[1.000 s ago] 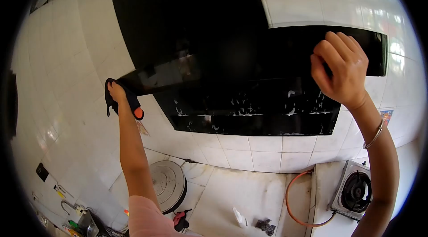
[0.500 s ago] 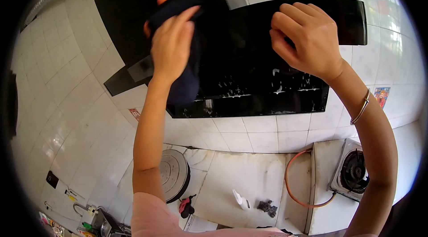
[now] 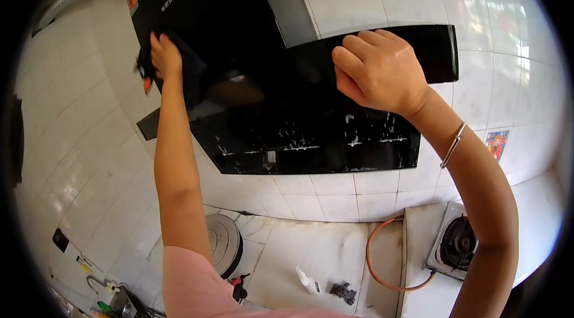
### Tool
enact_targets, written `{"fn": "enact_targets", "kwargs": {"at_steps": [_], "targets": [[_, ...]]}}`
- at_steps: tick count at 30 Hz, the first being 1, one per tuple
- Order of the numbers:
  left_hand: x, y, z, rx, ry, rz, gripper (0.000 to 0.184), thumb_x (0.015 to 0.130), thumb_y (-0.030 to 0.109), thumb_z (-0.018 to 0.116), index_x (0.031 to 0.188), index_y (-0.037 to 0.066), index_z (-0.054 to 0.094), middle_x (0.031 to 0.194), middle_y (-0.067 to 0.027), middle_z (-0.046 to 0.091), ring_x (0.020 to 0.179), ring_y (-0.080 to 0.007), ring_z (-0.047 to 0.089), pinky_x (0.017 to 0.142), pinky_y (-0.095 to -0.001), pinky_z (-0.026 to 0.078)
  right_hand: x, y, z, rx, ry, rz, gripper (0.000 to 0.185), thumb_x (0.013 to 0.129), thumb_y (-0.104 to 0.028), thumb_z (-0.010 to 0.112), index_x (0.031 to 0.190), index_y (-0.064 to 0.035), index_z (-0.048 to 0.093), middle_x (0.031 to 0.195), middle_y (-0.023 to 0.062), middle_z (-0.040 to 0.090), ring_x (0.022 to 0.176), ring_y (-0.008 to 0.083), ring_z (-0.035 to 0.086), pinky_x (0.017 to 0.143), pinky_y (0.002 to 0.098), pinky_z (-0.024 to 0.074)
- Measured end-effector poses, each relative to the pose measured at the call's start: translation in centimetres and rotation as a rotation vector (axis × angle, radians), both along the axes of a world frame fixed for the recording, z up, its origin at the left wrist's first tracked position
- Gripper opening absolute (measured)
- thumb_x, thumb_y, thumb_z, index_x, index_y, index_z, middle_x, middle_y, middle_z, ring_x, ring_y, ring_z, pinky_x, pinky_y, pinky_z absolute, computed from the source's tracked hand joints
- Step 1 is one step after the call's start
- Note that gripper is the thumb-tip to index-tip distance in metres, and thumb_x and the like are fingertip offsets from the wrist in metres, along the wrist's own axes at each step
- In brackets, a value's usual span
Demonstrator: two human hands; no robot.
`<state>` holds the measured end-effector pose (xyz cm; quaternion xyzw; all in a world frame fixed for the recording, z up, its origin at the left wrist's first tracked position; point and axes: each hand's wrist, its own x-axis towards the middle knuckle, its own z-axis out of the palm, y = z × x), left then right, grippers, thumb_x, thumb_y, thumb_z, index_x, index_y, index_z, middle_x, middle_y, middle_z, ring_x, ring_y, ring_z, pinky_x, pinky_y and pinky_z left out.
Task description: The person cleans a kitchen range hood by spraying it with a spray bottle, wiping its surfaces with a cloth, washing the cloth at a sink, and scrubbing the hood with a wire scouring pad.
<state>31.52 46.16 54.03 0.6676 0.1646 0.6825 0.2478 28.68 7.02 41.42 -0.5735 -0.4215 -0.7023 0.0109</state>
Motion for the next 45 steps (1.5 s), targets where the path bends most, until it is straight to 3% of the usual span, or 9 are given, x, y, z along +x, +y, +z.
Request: {"fn": "enact_targets", "kwargs": {"at_steps": [7, 11, 13, 15, 21, 23, 31, 39, 45], "targets": [[0.2, -5.1, 0.7, 0.329, 0.018, 0.012, 0.051, 0.099, 0.04, 0.037, 0.147, 0.025, 0.03, 0.148, -0.0124, 0.035, 0.137, -0.0362, 0.029, 0.099, -0.0736, 0.022, -0.2, 0.0, 0.1, 0.0, 0.03, 0.026, 0.016, 0.069, -0.008, 0.064, 0.07, -0.0091, 0.048, 0.062, 0.0032, 0.045, 0.054, 0.0209, 0.047, 0.051, 0.0321, 0.0406], [1.1, -11.2, 4.7, 0.949, -0.205, -0.048, 0.05, 0.098, 0.042, 0.034, 0.144, 0.024, 0.039, 0.14, -0.0151, 0.048, 0.131, -0.0384, 0.04, 0.105, -0.0571, 0.03, -0.2, 0.0, 0.2, 0.005, 0.028, 0.022, 0.018, 0.068, -0.007, 0.065, 0.069, -0.0098, 0.047, 0.062, 0.0031, 0.044, 0.054, 0.0205, 0.046, 0.051, 0.0318, 0.0395], [-0.1, -13.3, 7.4, 0.904, -0.112, -0.168, 0.051, 0.097, 0.042, 0.037, 0.145, 0.025, 0.038, 0.139, -0.0157, 0.049, 0.131, -0.042, 0.039, 0.1, -0.0725, 0.024, -0.4, 0.0, 0.4, 0.003, 0.019, 0.029, 0.019, 0.067, -0.007, 0.066, 0.068, -0.0102, 0.047, 0.063, 0.0033, 0.043, 0.054, 0.0205, 0.045, 0.05, 0.0316, 0.0386], [2.3, -12.3, 11.7, 1.007, -0.329, 0.004, 0.049, 0.099, 0.044, 0.031, 0.145, 0.027, 0.037, 0.143, -0.0194, 0.043, 0.134, -0.0419, 0.035, 0.11, -0.0534, 0.027, -0.6, -0.1, 0.5, -0.019, 0.059, -0.001, 0.02, 0.065, -0.007, 0.066, 0.068, -0.0104, 0.047, 0.062, 0.0035, 0.042, 0.054, 0.0205, 0.045, 0.05, 0.0314, 0.0376], [2.5, -5.4, 18.5, 0.459, -0.209, 0.124, 0.043, 0.096, 0.038, 0.043, 0.135, 0.021, 0.05, 0.126, -0.0148, 0.057, 0.115, -0.0381, 0.054, 0.095, -0.0475, 0.044, -0.6, 0.1, 0.8, -0.045, 0.066, -0.017, 0.022, 0.061, -0.004, 0.066, 0.066, -0.0101, 0.046, 0.062, 0.004, 0.04, 0.051, 0.0201, 0.041, 0.048, 0.0311, 0.0328], [2.3, -0.1, 18.9, 0.333, -0.088, -0.031, 0.056, 0.095, 0.047, 0.033, 0.147, 0.025, 0.035, 0.142, -0.0174, 0.047, 0.131, -0.0437, 0.04, 0.101, -0.073, 0.023, -0.6, 0.0, 0.7, -0.051, 0.092, -0.018, 0.022, 0.061, -0.005, 0.067, 0.066, -0.01, 0.046, 0.061, 0.004, 0.04, 0.051, 0.02, 0.041, 0.048, 0.0314, 0.0326], [2.5, 10.0, 9.2, -0.237, -0.104, 0.025, 0.06, 0.093, 0.054, 0.03, 0.146, 0.027, 0.033, 0.149, -0.0129, 0.037, 0.137, -0.0349, 0.034, 0.102, -0.0697, 0.023, -0.9, 0.2, 0.7, -0.017, 0.085, -0.022, 0.02, 0.064, -0.007, 0.067, 0.066, -0.0095, 0.047, 0.062, 0.0046, 0.042, 0.053, 0.0222, 0.043, 0.05, 0.0331, 0.0354], [0.9, -1.7, 1.5, 0.437, -0.036, 0.002, 0.052, 0.097, 0.045, 0.038, 0.146, 0.029, 0.035, 0.151, -0.0115, 0.031, 0.142, -0.0304, 0.023, 0.104, -0.0671, 0.023, -0.5, 0.2, -0.1, 0.009, 0.074, -0.033, 0.016, 0.071, -0.01, 0.066, 0.069, -0.0089, 0.05, 0.064, 0.0054, 0.046, 0.058, 0.025, 0.05, 0.054, 0.0359, 0.0411], [-5.3, 0.4, -4.6, 0.431, 0.117, -0.68, 0.033, 0.094, 0.024, 0.061, 0.119, 0.002, 0.063, 0.112, -0.0067, 0.066, 0.104, -0.0137, 0.059, 0.092, -0.0244, 0.043, -1.7, -1.0, -1.6, -0.033, 0.277, 0.043, 0.015, 0.076, -0.01, 0.065, 0.071, -0.0078, 0.051, 0.064, 0.0047, 0.05, 0.062, 0.0251, 0.053, 0.056, 0.0351, 0.0422]]}}
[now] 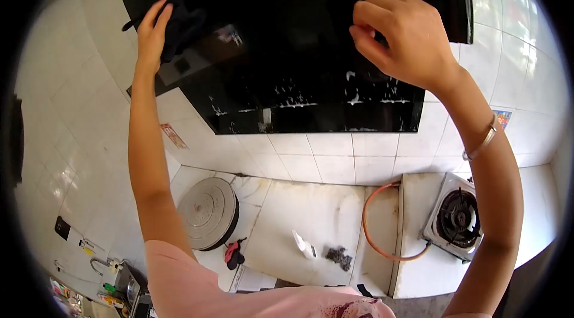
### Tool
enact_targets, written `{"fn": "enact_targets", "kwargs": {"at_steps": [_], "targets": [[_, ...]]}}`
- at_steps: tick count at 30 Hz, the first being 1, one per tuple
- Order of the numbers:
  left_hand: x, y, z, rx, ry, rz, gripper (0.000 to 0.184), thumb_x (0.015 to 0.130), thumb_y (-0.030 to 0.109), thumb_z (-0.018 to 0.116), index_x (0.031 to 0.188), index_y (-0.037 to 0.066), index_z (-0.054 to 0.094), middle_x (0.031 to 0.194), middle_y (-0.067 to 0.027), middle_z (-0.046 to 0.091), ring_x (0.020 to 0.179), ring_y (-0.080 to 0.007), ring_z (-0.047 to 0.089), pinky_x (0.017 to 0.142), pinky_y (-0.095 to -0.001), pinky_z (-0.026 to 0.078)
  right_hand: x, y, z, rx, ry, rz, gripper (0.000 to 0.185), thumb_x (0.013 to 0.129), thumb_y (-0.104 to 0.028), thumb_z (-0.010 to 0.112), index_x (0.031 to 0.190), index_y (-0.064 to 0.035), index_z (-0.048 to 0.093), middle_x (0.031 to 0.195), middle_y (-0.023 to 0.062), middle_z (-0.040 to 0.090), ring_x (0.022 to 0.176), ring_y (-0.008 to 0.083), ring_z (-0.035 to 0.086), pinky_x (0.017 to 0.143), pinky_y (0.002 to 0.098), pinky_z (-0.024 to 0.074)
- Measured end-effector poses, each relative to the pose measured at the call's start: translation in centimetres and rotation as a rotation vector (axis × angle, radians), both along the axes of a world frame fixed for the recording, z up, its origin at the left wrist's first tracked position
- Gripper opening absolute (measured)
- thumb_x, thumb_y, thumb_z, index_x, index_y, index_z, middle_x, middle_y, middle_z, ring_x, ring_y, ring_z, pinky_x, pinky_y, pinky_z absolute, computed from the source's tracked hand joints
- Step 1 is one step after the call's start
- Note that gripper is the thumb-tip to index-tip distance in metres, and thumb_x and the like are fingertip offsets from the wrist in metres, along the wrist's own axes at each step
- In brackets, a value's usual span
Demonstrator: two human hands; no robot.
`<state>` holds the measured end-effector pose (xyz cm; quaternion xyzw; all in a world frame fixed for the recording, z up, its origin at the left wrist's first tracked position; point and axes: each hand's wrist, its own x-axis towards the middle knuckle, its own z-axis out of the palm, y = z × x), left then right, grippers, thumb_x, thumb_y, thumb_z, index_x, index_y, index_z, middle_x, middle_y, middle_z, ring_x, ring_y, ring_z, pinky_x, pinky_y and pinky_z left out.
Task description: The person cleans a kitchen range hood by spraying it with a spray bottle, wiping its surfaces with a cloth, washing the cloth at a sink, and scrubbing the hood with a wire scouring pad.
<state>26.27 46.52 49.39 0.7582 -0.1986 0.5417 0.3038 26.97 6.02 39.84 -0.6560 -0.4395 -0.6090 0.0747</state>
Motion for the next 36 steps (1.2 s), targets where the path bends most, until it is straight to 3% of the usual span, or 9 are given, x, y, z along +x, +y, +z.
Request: {"fn": "enact_targets", "kwargs": {"at_steps": [8, 18, 20, 21, 22, 26, 30, 32, 36], "targets": [[1.0, -4.1, -11.7, -0.196, -0.493, 0.493, 0.028, 0.097, 0.021, 0.054, 0.115, 0.003, 0.064, 0.108, -0.0152, 0.062, 0.099, -0.0288, 0.06, 0.088, -0.0362, 0.046, -7.2, -7.2, -9.0, -0.219, 0.356, 0.006, 0.017, 0.072, -0.007, 0.068, 0.07, -0.0088, 0.052, 0.059, 0.0051, 0.049, 0.052, 0.0241, 0.052, 0.048, 0.0352, 0.0413], [2.7, -32.3, -11.7, 0.205, -0.706, 0.184, 0.022, 0.081, 0.02, 0.071, 0.102, 0.023, 0.072, 0.086, 0.0007, 0.055, 0.077, -0.0225, 0.053, 0.064, -0.0325, 0.047, -13.9, -14.9, -19.2, -0.14, 0.655, -0.134, 0.02, 0.075, -0.011, 0.068, 0.068, -0.0093, 0.05, 0.055, 0.0026, 0.047, 0.049, 0.0211, 0.052, 0.044, 0.0333, 0.041], [3.4, -37.0, -10.2, 0.212, -0.794, 0.162, 0.01, 0.08, 0.024, 0.07, 0.09, 0.022, 0.069, 0.084, 0.0027, 0.054, 0.076, -0.0223, 0.055, 0.051, -0.0371, 0.046, -15.8, -16.3, -20.4, -0.043, 0.685, -0.14, 0.02, 0.075, -0.011, 0.07, 0.068, -0.0096, 0.051, 0.055, 0.0024, 0.048, 0.047, 0.0211, 0.051, 0.044, 0.0336, 0.0403], [0.7, -38.5, -10.0, 0.347, -0.487, 0.16, 0.027, 0.09, 0.029, 0.057, 0.115, 0.02, 0.063, 0.096, -0.0054, 0.06, 0.091, -0.0276, 0.059, 0.069, -0.0402, 0.051, -16.9, -16.9, -20.7, -0.005, 0.705, -0.161, 0.018, 0.073, -0.008, 0.07, 0.069, -0.009, 0.053, 0.054, 0.0023, 0.048, 0.047, 0.0218, 0.05, 0.044, 0.0326, 0.0407], [0.5, -40.1, -9.3, 0.31, -0.714, 0.146, 0.015, 0.083, 0.021, 0.066, 0.098, 0.02, 0.067, 0.08, -0.0004, 0.048, 0.075, -0.0202, 0.053, 0.052, -0.0353, 0.046, -17.9, -17.5, -21.4, 0.002, 0.714, -0.162, 0.018, 0.073, -0.008, 0.07, 0.069, -0.009, 0.053, 0.054, 0.0023, 0.048, 0.047, 0.0218, 0.05, 0.044, 0.0326, 0.0407], [2.4, -42.7, -10.8, 0.261, -0.695, 0.004, 0.008, 0.083, 0.023, 0.067, 0.09, 0.019, 0.068, 0.082, 0.0011, 0.055, 0.075, -0.0233, 0.056, 0.053, -0.0381, 0.046, -21.2, -20.7, -24.3, 0.277, 0.831, -0.189, 0.012, 0.074, -0.002, 0.069, 0.076, -0.0062, 0.058, 0.065, 0.0046, 0.057, 0.052, 0.019, 0.055, 0.048, 0.0303, 0.0423], [-4.2, -43.3, -16.6, 0.483, 0.092, -0.597, 0.017, 0.09, 0.015, 0.059, 0.099, 0.001, 0.064, 0.089, -0.0158, 0.064, 0.084, -0.0328, 0.063, 0.073, -0.0357, 0.049, -21.7, -20.1, -26.0, 1.019, 1.044, 0.23, 0.057, 0.082, -0.011, 0.068, 0.134, -0.005, 0.044, 0.13, 0.0104, 0.046, 0.104, 0.0167, 0.053, 0.073, 0.0298, 0.0516], [-5.9, -43.8, -19.8, 0.542, 0.285, -0.76, 0.014, 0.091, 0.01, 0.058, 0.099, -0.001, 0.062, 0.09, -0.017, 0.063, 0.083, -0.0318, 0.062, 0.074, -0.0347, 0.049, -20.6, -18.7, -25.6, 1.079, 1.139, 0.451, 0.082, 0.082, -0.014, 0.069, 0.149, -0.0079, 0.023, 0.142, 0.0105, 0.035, 0.12, 0.0203, 0.043, 0.092, 0.0346, 0.0473], [-7.7, -44.1, -23.5, 0.426, 0.854, -1.083, 0.016, 0.091, 0.009, 0.062, 0.104, -0.001, 0.062, 0.098, -0.0079, 0.063, 0.091, -0.0164, 0.062, 0.081, -0.0305, 0.049, -17.4, -15.1, -24.4, 1.135, 1.176, 0.871, 0.08, 0.087, -0.013, 0.066, 0.151, -0.0065, 0.018, 0.145, 0.0102, 0.033, 0.13, 0.0175, 0.038, 0.108, 0.0335, 0.0319]]}}
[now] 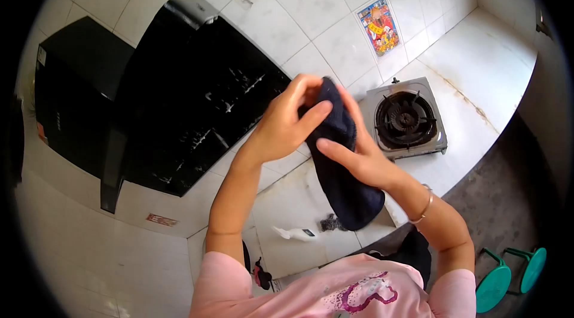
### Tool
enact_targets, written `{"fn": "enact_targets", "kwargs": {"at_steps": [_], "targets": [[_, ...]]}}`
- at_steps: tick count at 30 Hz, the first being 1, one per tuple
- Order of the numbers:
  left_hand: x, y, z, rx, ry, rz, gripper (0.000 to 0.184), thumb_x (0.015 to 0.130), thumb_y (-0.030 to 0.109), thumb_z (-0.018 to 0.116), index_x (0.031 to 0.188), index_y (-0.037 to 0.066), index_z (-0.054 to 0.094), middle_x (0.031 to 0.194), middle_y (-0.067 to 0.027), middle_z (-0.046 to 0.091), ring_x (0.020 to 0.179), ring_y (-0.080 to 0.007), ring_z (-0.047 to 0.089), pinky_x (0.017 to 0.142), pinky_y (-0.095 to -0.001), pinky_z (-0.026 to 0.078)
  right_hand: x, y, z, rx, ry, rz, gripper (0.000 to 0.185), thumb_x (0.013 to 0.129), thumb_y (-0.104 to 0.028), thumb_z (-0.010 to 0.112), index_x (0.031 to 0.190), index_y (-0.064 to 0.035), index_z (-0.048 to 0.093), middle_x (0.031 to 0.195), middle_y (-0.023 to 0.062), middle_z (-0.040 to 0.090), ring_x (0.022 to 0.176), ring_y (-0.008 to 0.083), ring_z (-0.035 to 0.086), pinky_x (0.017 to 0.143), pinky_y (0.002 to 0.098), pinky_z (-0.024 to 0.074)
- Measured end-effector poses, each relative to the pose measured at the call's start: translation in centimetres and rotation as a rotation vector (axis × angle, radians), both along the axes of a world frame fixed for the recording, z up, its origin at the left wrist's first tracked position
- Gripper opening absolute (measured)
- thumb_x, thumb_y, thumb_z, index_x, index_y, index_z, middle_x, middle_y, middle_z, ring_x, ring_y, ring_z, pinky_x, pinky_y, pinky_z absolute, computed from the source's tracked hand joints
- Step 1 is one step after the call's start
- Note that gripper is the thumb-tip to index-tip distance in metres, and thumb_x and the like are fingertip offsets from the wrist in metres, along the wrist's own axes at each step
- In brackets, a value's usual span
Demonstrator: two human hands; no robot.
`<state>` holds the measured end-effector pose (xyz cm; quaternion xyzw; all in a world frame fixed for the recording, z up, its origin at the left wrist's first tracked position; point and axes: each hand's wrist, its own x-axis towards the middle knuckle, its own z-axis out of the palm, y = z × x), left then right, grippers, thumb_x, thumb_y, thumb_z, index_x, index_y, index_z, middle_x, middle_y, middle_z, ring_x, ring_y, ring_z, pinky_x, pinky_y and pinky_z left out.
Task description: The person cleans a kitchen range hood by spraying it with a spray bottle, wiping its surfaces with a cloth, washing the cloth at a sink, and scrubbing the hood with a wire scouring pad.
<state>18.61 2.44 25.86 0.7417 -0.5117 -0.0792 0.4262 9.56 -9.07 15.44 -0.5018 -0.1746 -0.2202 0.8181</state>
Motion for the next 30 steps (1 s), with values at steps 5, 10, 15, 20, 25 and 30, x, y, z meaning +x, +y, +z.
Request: {"fn": "enact_targets", "kwargs": {"at_steps": [5, 10, 15, 20, 25, 30], "targets": [[0.8, 2.2, 7.4, -0.139, -0.812, 0.565, 0.012, 0.09, 0.005, 0.062, 0.1, 0.005, 0.068, 0.1, -0.0049, 0.06, 0.076, -0.0088, 0.057, 0.052, -0.0169, 0.043, 5.4, -3.8, 0.9, 0.385, 0.226, 0.29, 0.048, 0.097, -0.013, 0.047, 0.143, -0.0066, 0.035, 0.132, 0.0063, 0.052, 0.121, 0.0152, 0.049, 0.103, 0.0298, 0.0384], [7.3, 7.9, 13.2, -0.204, -1.651, 1.096, 0.022, 0.093, 0.013, 0.059, 0.113, 0.005, 0.061, 0.114, -0.0092, 0.058, 0.103, -0.0248, 0.055, 0.088, -0.0359, 0.043, 11.8, -8.6, 1.1, 0.5, 0.3, 0.401, 0.046, 0.099, -0.023, 0.044, 0.143, -0.0097, 0.038, 0.13, 0.0061, 0.054, 0.117, 0.0171, 0.053, 0.101, 0.031, 0.0395], [10.4, 9.6, 13.2, -0.102, -1.726, 1.248, 0.032, 0.1, 0.024, 0.039, 0.117, 0.003, 0.058, 0.111, -0.0126, 0.06, 0.103, -0.0329, 0.054, 0.09, -0.0426, 0.039, 16.2, -10.3, -1.1, 0.445, 0.367, 0.523, 0.048, 0.101, -0.028, 0.042, 0.145, -0.0106, 0.036, 0.131, 0.0059, 0.053, 0.117, 0.0173, 0.052, 0.102, 0.0324, 0.0385], [11.3, 9.8, 13.1, -0.125, -1.763, 1.297, 0.032, 0.1, 0.023, 0.037, 0.116, 0.003, 0.058, 0.111, -0.0124, 0.06, 0.102, -0.0321, 0.054, 0.09, -0.0418, 0.039, 17.2, -9.9, -2.1, 0.46, 0.568, 0.748, 0.045, 0.102, -0.036, 0.041, 0.134, -0.0058, 0.05, 0.124, 0.0056, 0.059, 0.109, 0.0183, 0.056, 0.096, 0.0323, 0.0421], [11.1, 9.9, 13.2, -0.132, -1.739, 1.258, 0.033, 0.099, 0.023, 0.037, 0.115, 0.003, 0.058, 0.113, -0.0111, 0.059, 0.104, -0.0295, 0.052, 0.092, -0.0407, 0.037, 19.6, -9.2, -0.1, 0.525, 0.429, 0.698, 0.047, 0.101, -0.04, 0.042, 0.126, -0.0024, 0.056, 0.115, 0.0063, 0.063, 0.102, 0.0174, 0.059, 0.091, 0.031, 0.0446], [11.5, 10.3, 13.4, -0.152, -1.786, 1.241, 0.034, 0.099, 0.023, 0.036, 0.115, 0.003, 0.059, 0.112, -0.011, 0.06, 0.102, -0.0292, 0.053, 0.091, -0.04, 0.037, 22.7, -10.2, 5.9, 0.473, 0.184, 0.624, 0.046, 0.101, -0.038, 0.042, 0.128, -0.0018, 0.054, 0.119, 0.0083, 0.063, 0.106, 0.018, 0.06, 0.094, 0.0297, 0.0453]]}}
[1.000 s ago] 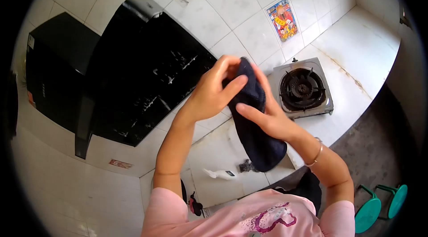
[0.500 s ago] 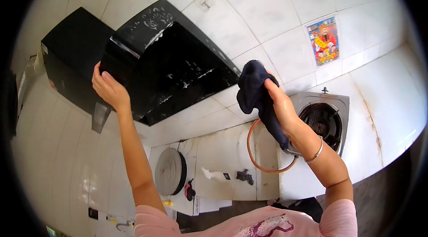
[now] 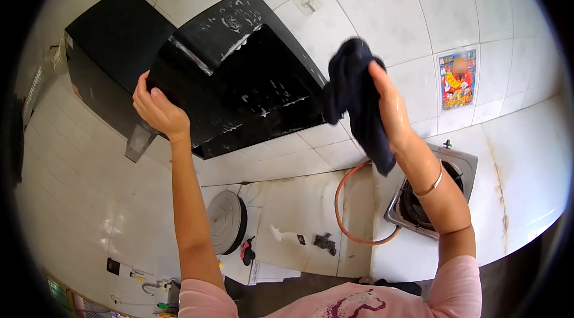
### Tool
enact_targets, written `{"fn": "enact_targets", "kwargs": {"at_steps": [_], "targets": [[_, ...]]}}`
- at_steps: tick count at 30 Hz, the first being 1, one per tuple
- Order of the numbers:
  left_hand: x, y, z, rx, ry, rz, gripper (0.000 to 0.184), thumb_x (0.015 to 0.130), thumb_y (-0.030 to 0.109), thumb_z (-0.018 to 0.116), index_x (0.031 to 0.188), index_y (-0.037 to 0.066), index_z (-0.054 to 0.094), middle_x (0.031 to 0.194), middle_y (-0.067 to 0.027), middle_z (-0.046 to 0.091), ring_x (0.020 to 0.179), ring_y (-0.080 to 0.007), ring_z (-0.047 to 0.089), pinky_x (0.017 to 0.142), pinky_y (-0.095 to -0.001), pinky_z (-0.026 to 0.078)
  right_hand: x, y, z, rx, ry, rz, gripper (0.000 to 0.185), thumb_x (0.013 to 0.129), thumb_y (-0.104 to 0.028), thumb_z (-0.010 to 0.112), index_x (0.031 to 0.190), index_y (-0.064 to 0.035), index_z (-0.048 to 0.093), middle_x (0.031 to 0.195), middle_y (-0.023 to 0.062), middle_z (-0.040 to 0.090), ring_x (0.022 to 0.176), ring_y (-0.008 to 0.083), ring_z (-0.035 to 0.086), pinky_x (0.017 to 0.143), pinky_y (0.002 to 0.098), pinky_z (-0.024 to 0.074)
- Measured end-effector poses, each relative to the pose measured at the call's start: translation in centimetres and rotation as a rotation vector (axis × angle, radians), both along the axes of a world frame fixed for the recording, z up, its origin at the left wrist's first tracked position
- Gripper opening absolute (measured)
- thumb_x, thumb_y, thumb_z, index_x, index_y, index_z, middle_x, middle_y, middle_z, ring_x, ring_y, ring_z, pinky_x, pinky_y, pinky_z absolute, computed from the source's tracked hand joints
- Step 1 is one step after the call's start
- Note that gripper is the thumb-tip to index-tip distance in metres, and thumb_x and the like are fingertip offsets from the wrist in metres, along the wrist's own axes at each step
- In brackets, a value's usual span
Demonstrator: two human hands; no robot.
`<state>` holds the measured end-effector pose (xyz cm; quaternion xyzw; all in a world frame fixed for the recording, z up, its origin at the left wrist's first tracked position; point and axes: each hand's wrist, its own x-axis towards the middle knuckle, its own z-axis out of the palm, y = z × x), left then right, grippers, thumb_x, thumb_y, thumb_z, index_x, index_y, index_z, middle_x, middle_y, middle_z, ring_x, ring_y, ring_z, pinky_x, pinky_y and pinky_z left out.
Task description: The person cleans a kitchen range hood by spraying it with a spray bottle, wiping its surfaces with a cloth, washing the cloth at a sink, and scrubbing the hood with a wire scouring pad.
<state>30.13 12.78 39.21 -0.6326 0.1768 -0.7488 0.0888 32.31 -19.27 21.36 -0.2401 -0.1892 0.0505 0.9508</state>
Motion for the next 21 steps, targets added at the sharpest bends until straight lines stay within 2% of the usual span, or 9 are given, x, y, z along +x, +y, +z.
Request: {"fn": "enact_targets", "kwargs": {"at_steps": [1, 6, 10, 13, 14, 16, 18, 20, 21], "targets": [[0.0, 0.0, 0.0, 0.004, -0.006, -0.013, 0.035, 0.099, 0.023, 0.036, 0.114, 0.003, 0.059, 0.111, -0.011, 0.06, 0.101, -0.0292, 0.053, 0.09, -0.0397, 0.038, -0.1, -0.1, 1.8, -0.036, 0.006, -0.059, 0.045, 0.1, -0.037, 0.043, 0.125, -0.002, 0.057, 0.113, 0.0077, 0.065, 0.098, 0.0163, 0.062, 0.087, 0.0281, 0.0483], [0.1, -0.3, 0.1, 0.001, -0.024, -0.026, 0.034, 0.097, 0.022, 0.037, 0.111, 0.002, 0.061, 0.109, -0.011, 0.061, 0.099, -0.0291, 0.054, 0.089, -0.0393, 0.039, -2.2, 0.5, 6.8, -0.145, -0.067, -0.236, 0.041, 0.098, -0.035, 0.048, 0.123, -0.0035, 0.056, 0.107, 0.0041, 0.064, 0.092, 0.0128, 0.06, 0.081, 0.0249, 0.0466], [-0.1, 0.0, 0.1, -0.002, -0.001, -0.038, 0.036, 0.097, 0.025, 0.037, 0.113, 0.002, 0.06, 0.111, -0.0124, 0.061, 0.101, -0.0305, 0.054, 0.091, -0.0402, 0.038, -3.8, 1.4, 8.3, -0.455, -0.359, -0.237, 0.031, 0.096, -0.02, 0.053, 0.122, -0.0031, 0.055, 0.098, 0.0023, 0.061, 0.09, 0.0079, 0.055, 0.08, 0.0223, 0.0452], [-0.3, -0.1, 0.2, -0.016, 0.025, -0.04, 0.039, 0.098, 0.028, 0.035, 0.114, 0.003, 0.06, 0.112, -0.0126, 0.06, 0.103, -0.0309, 0.053, 0.093, -0.0402, 0.037, -4.4, 2.1, 9.5, -0.465, -0.499, -0.237, 0.032, 0.092, -0.01, 0.059, 0.122, -0.0027, 0.054, 0.098, 0.0013, 0.062, 0.088, 0.0075, 0.057, 0.079, 0.0216, 0.0463], [-0.4, -0.2, 0.3, -0.024, 0.028, -0.043, 0.039, 0.098, 0.029, 0.035, 0.113, 0.003, 0.06, 0.112, -0.0123, 0.06, 0.103, -0.0307, 0.053, 0.094, -0.0399, 0.037, -4.4, 2.5, 10.2, -0.47, -0.52, -0.241, 0.032, 0.092, -0.01, 0.059, 0.122, -0.0027, 0.054, 0.098, 0.0013, 0.062, 0.088, 0.0075, 0.057, 0.079, 0.0216, 0.0463], [-0.7, -0.2, 0.6, -0.027, 0.014, -0.058, 0.036, 0.098, 0.028, 0.037, 0.112, 0.005, 0.061, 0.112, -0.0106, 0.06, 0.103, -0.029, 0.053, 0.093, -0.0391, 0.037, -4.2, 3.5, 11.7, -0.43, -0.702, -0.535, 0.032, 0.091, -0.01, 0.061, 0.121, -0.0029, 0.055, 0.098, 0.0016, 0.063, 0.088, 0.0082, 0.058, 0.079, 0.0226, 0.0477], [-1.8, -0.1, 0.8, -0.081, 0.173, -0.1, 0.032, 0.098, 0.025, 0.039, 0.111, 0.005, 0.062, 0.111, -0.0098, 0.061, 0.102, -0.0271, 0.053, 0.093, -0.0378, 0.037, -3.9, 2.7, 15.0, -0.373, -0.55, -0.563, 0.035, 0.093, -0.019, 0.059, 0.124, -0.0027, 0.056, 0.103, 0.0035, 0.065, 0.091, 0.0094, 0.06, 0.082, 0.0232, 0.0486], [-4.0, 0.5, 2.5, -0.163, 0.42, -0.192, 0.032, 0.1, 0.02, 0.039, 0.101, 0.003, 0.065, 0.103, -0.0092, 0.063, 0.097, -0.0244, 0.056, 0.089, -0.0335, 0.042, -2.6, 1.2, 19.2, -0.268, -0.462, -0.411, 0.041, 0.096, -0.03, 0.053, 0.129, -0.0048, 0.054, 0.117, 0.0111, 0.063, 0.106, 0.016, 0.059, 0.093, 0.0273, 0.0461], [-4.2, 1.7, 3.5, -0.119, 0.428, -0.229, 0.033, 0.101, 0.02, 0.038, 0.1, 0.003, 0.066, 0.103, -0.0087, 0.063, 0.096, -0.0243, 0.057, 0.088, -0.0332, 0.043, -1.4, 0.6, 21.7, -0.249, -0.443, -0.521, 0.043, 0.097, -0.032, 0.051, 0.124, 0.0007, 0.056, 0.108, 0.0119, 0.065, 0.095, 0.0161, 0.063, 0.083, 0.0258, 0.0511]]}}
